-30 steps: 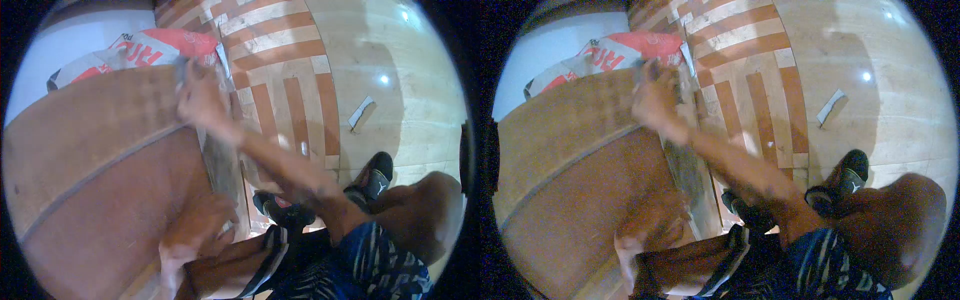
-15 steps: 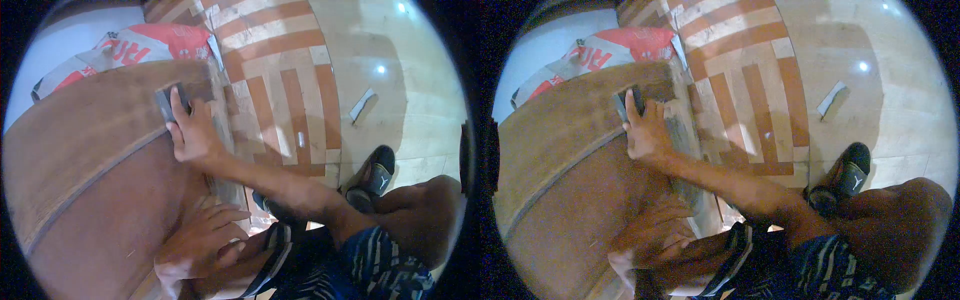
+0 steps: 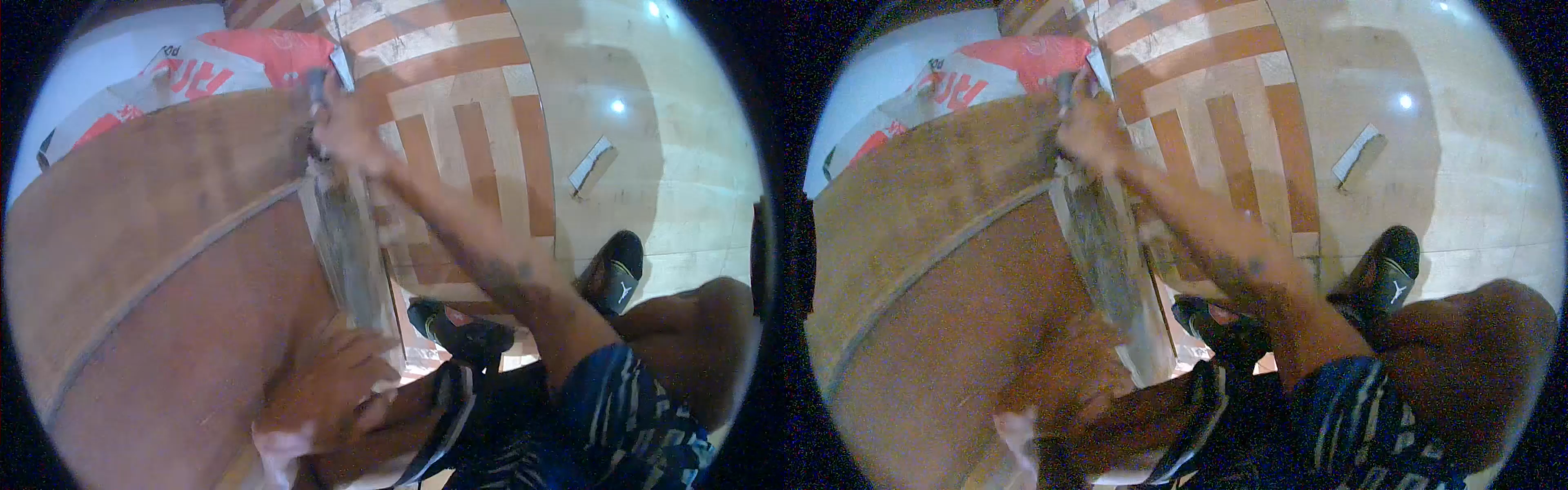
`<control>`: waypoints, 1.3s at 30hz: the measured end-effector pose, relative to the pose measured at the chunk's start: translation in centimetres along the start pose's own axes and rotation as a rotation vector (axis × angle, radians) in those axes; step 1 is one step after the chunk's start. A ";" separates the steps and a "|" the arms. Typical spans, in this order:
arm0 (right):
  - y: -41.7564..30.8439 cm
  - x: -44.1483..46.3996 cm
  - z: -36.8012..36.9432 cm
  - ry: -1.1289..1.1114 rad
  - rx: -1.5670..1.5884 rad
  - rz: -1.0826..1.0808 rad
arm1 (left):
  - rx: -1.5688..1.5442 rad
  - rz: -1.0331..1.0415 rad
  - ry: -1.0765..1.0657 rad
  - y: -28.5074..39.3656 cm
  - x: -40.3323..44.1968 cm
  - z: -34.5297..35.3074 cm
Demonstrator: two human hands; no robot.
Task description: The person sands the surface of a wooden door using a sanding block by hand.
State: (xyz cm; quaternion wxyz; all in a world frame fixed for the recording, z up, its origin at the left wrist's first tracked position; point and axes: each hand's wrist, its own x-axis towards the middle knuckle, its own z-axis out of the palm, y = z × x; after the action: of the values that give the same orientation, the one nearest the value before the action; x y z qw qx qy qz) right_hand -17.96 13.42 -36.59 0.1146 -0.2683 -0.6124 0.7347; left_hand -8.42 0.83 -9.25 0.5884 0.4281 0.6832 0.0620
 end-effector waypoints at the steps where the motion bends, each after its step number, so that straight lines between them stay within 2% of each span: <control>1: 0.5 -0.1 -0.1 -0.018 0.018 0.057 | 0.011 -0.022 0.011 0.1 -0.2 0.3; 3: -0.7 -0.4 -1.2 -0.031 0.050 0.142 | 0.049 0.002 0.113 0.1 -0.3 0.4; 4: -1.2 -3.1 1.0 0.088 -0.231 0.031 | 0.062 0.004 0.137 0.3 -0.5 0.3; 5: -0.7 -6.5 4.7 0.288 -0.197 -0.185 | 0.067 -0.003 0.121 0.5 -0.5 -0.1; 7: -0.9 -8.4 6.6 0.366 -0.164 -0.304 | 0.049 -0.004 0.092 0.2 -0.3 -0.9; 9: -3.5 -9.3 4.0 0.119 -0.158 -0.114 | 0.018 0.025 0.087 -0.2 0.2 -1.3; 10: -3.0 -6.4 2.5 0.063 -0.232 0.010 | 0.019 0.024 0.088 -0.3 0.2 -1.2; 12: 1.4 -0.6 1.0 0.080 -0.130 0.093 | 0.055 -0.002 0.095 -0.5 0.2 -0.6; 14: 2.8 0.3 0.5 0.085 -0.403 0.050 | 0.105 -0.018 0.134 -1.0 0.0 -0.2; 17: 4.2 0.7 1.1 0.180 -0.461 0.001 | 0.133 -0.005 0.282 -2.6 -1.0 0.9; 20: 6.3 0.9 -1.5 0.109 0.052 -0.027 | 0.119 -0.065 0.369 -2.6 -0.7 0.9; 23: 6.6 -0.9 -5.4 0.108 0.373 0.292 | 0.045 -0.206 0.386 -1.3 0.5 0.6; 24: 5.9 -1.7 -6.5 0.064 0.755 0.329 | 0.025 -0.250 0.393 -1.2 0.6 0.7; 27: 6.3 -2.7 -7.6 -0.031 1.324 0.251 | -0.003 -0.343 0.472 -1.3 1.4 0.5; 33: 3.1 -3.3 -9.7 -0.145 1.408 0.162 | 0.778 -0.291 0.610 -0.9 3.7 -1.1; 39: 0.4 -2.9 -10.4 -0.274 1.556 0.055 | 1.202 -0.417 0.739 -0.5 6.5 -2.5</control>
State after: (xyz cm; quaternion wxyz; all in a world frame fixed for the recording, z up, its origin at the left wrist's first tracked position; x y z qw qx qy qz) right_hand -9.91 20.56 -37.35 0.1749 -0.0333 0.0756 0.9811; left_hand -10.45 5.85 -13.67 -0.0170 0.4893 0.8201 -0.2962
